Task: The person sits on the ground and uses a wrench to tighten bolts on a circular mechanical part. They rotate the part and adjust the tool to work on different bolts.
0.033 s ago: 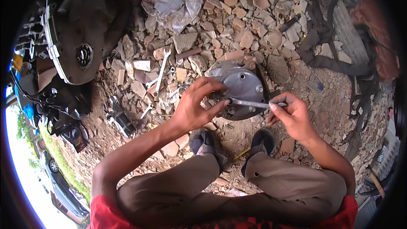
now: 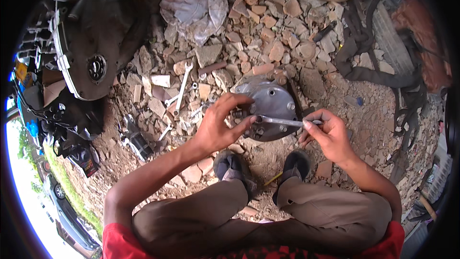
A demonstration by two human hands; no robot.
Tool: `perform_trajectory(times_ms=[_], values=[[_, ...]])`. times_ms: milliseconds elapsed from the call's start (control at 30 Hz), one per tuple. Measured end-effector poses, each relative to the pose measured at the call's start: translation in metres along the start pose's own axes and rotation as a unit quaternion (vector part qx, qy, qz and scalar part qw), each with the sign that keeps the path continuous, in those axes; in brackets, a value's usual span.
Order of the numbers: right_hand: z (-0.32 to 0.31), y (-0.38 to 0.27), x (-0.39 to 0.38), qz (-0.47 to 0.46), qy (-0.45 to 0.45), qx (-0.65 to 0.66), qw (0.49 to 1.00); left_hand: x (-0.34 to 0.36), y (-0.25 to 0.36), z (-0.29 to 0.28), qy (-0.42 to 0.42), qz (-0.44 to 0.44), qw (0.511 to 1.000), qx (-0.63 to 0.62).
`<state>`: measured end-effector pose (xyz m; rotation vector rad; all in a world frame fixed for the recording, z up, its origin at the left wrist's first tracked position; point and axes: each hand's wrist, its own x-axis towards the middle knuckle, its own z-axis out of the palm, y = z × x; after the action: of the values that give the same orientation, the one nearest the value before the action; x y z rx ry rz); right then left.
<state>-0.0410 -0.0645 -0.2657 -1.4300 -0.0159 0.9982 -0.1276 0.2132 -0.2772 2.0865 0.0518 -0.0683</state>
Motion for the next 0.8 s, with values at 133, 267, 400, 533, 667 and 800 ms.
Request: perform_trajectory(times_ms=[133, 267, 400, 533, 667, 800], values=[[-0.005, -0.01, 0.005, -0.048, 0.003, -0.011, 0.999, 0.001, -0.014, 0.003, -0.005, -0.019, 0.999, -0.037], [0.005, 0.006, 0.012, -0.046, 0.014, 0.013, 0.999, -0.002, -0.023, 0.01, 0.001, -0.055, 0.993, -0.107], [0.013, 0.021, 0.003, -0.037, 0.032, 0.047, 0.998, -0.005, -0.017, 0.008, 0.026, 0.032, 0.999, -0.02], [0.021, 0.026, 0.002, -0.053, 0.033, -0.006, 0.998, -0.002, -0.008, 0.006, 0.028, -0.063, 0.997, -0.031], [0.018, 0.019, -0.005, -0.03, -0.007, -0.078, 0.997, 0.001, -0.008, 0.014, 0.032, -0.078, 0.994, -0.067], [0.016, -0.01, 0.009, -0.024, -0.045, -0.206, 0.977, 0.01, -0.005, -0.009, -0.058, -0.128, 0.985, -0.095]])
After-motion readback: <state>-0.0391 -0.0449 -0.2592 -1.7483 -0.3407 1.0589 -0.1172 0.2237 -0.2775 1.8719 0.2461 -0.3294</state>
